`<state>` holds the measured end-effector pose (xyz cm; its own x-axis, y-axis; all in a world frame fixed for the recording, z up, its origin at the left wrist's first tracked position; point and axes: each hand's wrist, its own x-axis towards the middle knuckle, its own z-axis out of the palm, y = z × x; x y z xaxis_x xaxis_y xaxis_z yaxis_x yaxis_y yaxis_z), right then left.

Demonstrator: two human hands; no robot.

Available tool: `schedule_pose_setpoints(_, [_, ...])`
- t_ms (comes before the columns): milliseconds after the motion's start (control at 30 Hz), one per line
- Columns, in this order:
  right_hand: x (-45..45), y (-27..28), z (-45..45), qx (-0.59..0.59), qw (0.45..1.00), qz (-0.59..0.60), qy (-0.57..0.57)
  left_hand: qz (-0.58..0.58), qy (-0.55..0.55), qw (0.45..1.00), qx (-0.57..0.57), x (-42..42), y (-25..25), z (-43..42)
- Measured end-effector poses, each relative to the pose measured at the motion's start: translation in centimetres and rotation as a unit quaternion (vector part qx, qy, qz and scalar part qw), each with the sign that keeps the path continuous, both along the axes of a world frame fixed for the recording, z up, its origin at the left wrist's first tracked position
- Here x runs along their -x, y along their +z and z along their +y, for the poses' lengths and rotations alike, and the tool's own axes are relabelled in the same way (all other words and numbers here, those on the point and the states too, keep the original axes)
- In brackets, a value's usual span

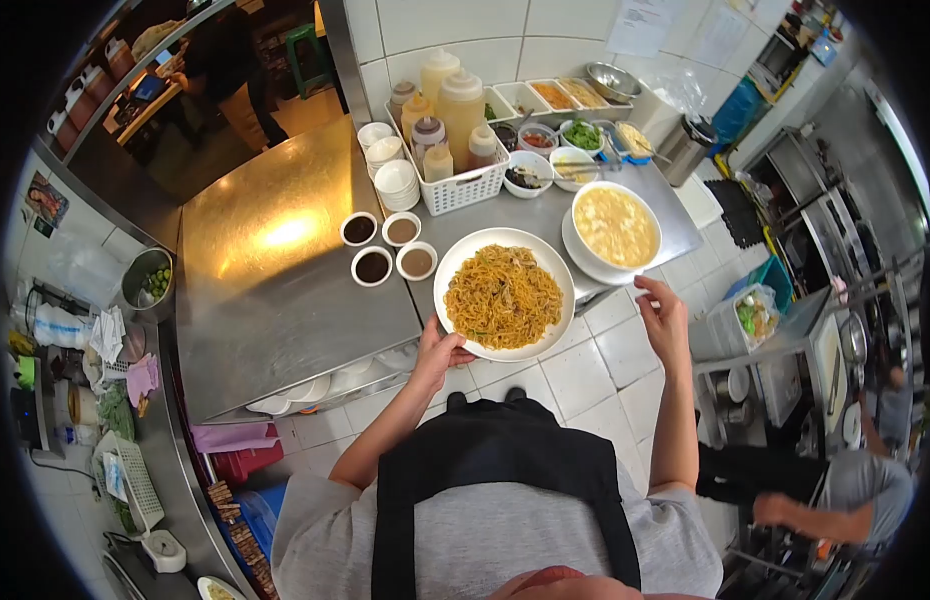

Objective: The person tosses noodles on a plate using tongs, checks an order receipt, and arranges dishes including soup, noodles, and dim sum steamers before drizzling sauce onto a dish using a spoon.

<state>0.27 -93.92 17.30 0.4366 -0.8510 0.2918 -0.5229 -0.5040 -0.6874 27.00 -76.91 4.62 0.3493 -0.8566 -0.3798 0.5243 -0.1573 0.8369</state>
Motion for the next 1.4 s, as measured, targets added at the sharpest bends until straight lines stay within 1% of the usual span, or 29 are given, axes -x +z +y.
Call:
schedule_pose_setpoints(33, [-1.5,0.5,-2.4,0.001,1.0,0.002,0.01,0.01,0.006,1.0,-0.004,-0.1,-0.2,-0.9])
schedule_pose_setpoints(167, [-9.5,3.0,-11.8,0.12,0.982,0.038,0.14,0.016,0.016,1.0,0.009,-0.2,-0.5,-2.7])
schedule_pose_setpoints(233, [-15.1,3.6,-16.9,0.128,0.968,0.002,0.216,0.0,0.039,0.999,-0.006,-0.1,0.4,-2.8])
schedule_pose_setpoints(300, [-21.1,3.6,-21.5,0.176,0.949,0.024,0.26,-0.054,0.069,0.996,-0.031,0.2,0.8,-2.0])
schedule_pose_setpoints(367, [-27.4,2.3,-25.8,0.24,0.929,0.06,0.277,-0.099,0.145,0.983,-0.047,1.2,0.6,0.5])
schedule_pose_setpoints(433, [-33.3,-0.2,-30.1,0.227,0.912,0.115,0.321,-0.164,0.222,0.947,-0.165,2.7,-2.0,3.7])
schedule_pose_setpoints(467, [-35.8,-1.1,-31.5,0.223,0.907,0.113,0.338,-0.206,0.23,0.923,-0.229,4.0,-2.7,5.3])
schedule_pose_setpoints(500, [-37.9,-2.0,-32.6,0.194,0.894,0.216,0.341,-0.244,0.235,0.894,-0.292,5.5,-3.4,7.0])
schedule_pose_setpoints(533, [-39.3,-3.0,-32.8,0.166,0.869,0.318,0.341,-0.235,0.246,0.89,-0.304,7.2,-4.3,8.9])
schedule_pose_setpoints(567, [-40.0,-3.7,-32.6,0.163,0.862,0.319,0.359,-0.179,0.251,0.885,-0.349,9.1,-5.5,10.8])
schedule_pose_setpoints(600, [-40.5,-3.9,-32.3,0.132,0.851,0.361,0.359,-0.121,0.254,0.877,-0.39,11.6,-7.1,12.4])
schedule_pose_setpoints(633, [-40.9,-4.5,-32.0,0.101,0.837,0.403,0.357,-0.052,0.325,0.876,-0.353,14.8,-10.7,13.8])
schedule_pose_setpoints(667, [-41.5,-5.7,-32.8,0.098,0.83,0.404,0.372,-0.059,0.287,0.827,-0.48,18.4,-15.7,15.8])
schedule_pose_setpoints(700, [-42.4,-7.3,-34.1,0.167,0.817,0.356,0.421,-0.063,0.238,0.764,-0.597,21.1,-19.1,17.4])
schedule_pose_setpoints(733, [-42.9,-8.6,-34.4,0.234,0.798,0.304,0.465,-0.055,0.211,0.742,-0.634,23.8,-21.2,18.4])
schedule_pose_setpoints(767, [-42.6,-8.4,-33.7,0.23,0.793,0.306,0.474,-0.05,0.191,0.751,-0.63,26.2,-22.7,19.2])
schedule_pose_setpoints(833, [-41.4,-5.8,-32.5,0.125,0.836,0.344,0.408,-0.031,0.163,0.768,-0.619,29.5,-24.5,19.9])
schedule_pose_setpoints(867, [-41.7,-5.5,-32.7,0.127,0.834,0.345,0.411,-0.028,0.159,0.774,-0.612,30.4,-25.0,20.0])
schedule_pose_setpoints(933, [-42.4,-4.7,-34.6,0.04,0.866,0.415,0.276,-0.032,0.144,0.789,-0.596,31.3,-25.9,20.3])
schedule_pose_setpoints(1067, [-39.9,-1.7,-36.4,0.057,0.89,0.371,0.259,-0.068,0.131,0.812,-0.565,29.3,-27.2,21.6])
schedule_pose_setpoints(1100, [-38.5,-0.8,-36.4,-0.091,0.918,0.227,0.311,-0.083,0.13,0.817,-0.556,28.1,-27.3,22.1])
schedule_pose_setpoints(1133, [-37.2,0.0,-36.4,-0.232,0.905,0.071,0.348,-0.097,0.136,0.823,-0.542,26.6,-27.6,22.5])
schedule_pose_setpoints(1167, [-35.4,1.9,-34.6,-0.231,0.908,0.067,0.343,-0.115,0.139,0.829,-0.53,24.9,-27.6,23.0])
schedule_pose_setpoints(1200, [-32.9,4.1,-31.4,-0.214,0.896,0.058,0.384,-0.127,0.167,0.84,-0.5,22.9,-27.7,23.6])
schedule_pose_setpoints(1233, [-30.5,5.6,-28.2,-0.195,0.883,0.049,0.424,-0.124,0.21,0.857,-0.453,20.8,-27.4,23.9])
schedule_pose_setpoints(1267, [-28.3,6.2,-25.5,-0.202,0.867,0.068,0.45,-0.114,0.276,0.884,-0.36,18.5,-27.1,24.3])
schedule_pose_setpoints(1300, [-26.3,6.4,-22.7,-0.21,0.851,0.086,0.474,-0.079,0.3,0.879,-0.361,16.5,-27.1,24.3])
schedule_pose_setpoints(1367, [-23.6,4.4,-17.7,-0.165,0.849,0.164,0.473,-0.113,0.255,0.877,-0.391,12.8,-23.2,23.6])
schedule_pose_setpoints(1400, [-22.5,3.4,-14.9,-0.126,0.854,0.196,0.465,-0.118,0.246,0.881,-0.387,11.3,-22.1,23.6])
